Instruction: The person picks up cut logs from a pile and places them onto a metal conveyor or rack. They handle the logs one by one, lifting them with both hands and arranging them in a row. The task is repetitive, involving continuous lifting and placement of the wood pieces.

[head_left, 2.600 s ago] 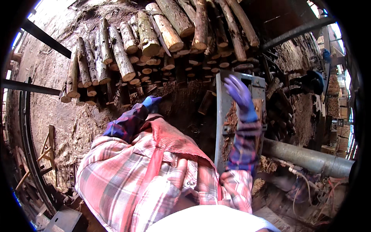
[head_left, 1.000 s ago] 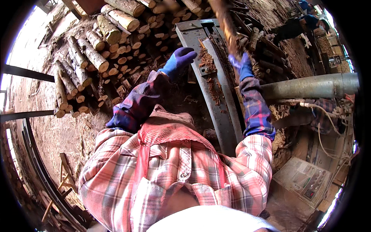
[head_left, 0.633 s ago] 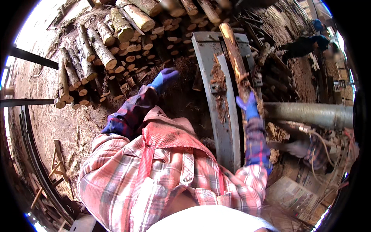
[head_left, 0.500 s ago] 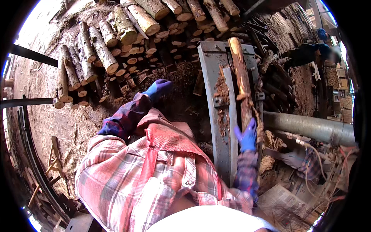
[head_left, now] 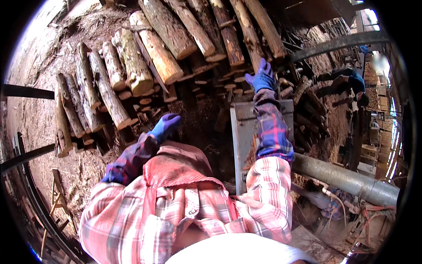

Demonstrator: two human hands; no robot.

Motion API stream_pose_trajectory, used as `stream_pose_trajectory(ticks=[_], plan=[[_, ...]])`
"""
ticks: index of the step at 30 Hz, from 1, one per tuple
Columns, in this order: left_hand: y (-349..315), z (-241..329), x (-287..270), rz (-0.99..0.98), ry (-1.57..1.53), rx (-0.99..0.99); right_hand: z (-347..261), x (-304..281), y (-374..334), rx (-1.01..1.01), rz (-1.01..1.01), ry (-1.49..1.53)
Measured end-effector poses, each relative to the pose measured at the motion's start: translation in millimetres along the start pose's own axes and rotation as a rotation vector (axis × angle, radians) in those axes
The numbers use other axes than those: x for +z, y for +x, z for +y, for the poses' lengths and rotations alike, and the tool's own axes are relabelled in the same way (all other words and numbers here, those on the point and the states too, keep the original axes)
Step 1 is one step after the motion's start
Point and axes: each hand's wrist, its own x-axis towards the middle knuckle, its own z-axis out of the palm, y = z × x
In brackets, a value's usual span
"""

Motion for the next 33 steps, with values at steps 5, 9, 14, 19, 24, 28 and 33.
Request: stream_pose_trajectory(ticks=[5, 9, 14, 19, 24, 28, 33], plan=[[-13, 13, -49, 0.103, -0.394, -0.236, 3, 6, 43, 0.134, -0.265, 0.047], [0, 39, -27, 0.002, -0.197, -0.075, 8, -28, -8, 0.013, -0.697, 1.479], [21, 94, 73, -0.164, -0.408, 0.199, 21, -41, -167, 0.056, -0.851, 2.065], [-20, 97, 203, -0.372, -0.016, 0.743, 23, -23, -352, 0.056, -0.142, 1.889], [-130, 75, 338, -0.631, -0.276, 0.070, 62, -45, -485, 0.094, 0.396, 1.662], [-187, 69, 410, -1.153, -0.121, 0.439, 91, -55, -567, 0.162, 0.760, 1.818], [-217, -32, 433, -1.189, 0.062, 0.014, 83, -9, -623, 0.410, 0.955, 1.671]])
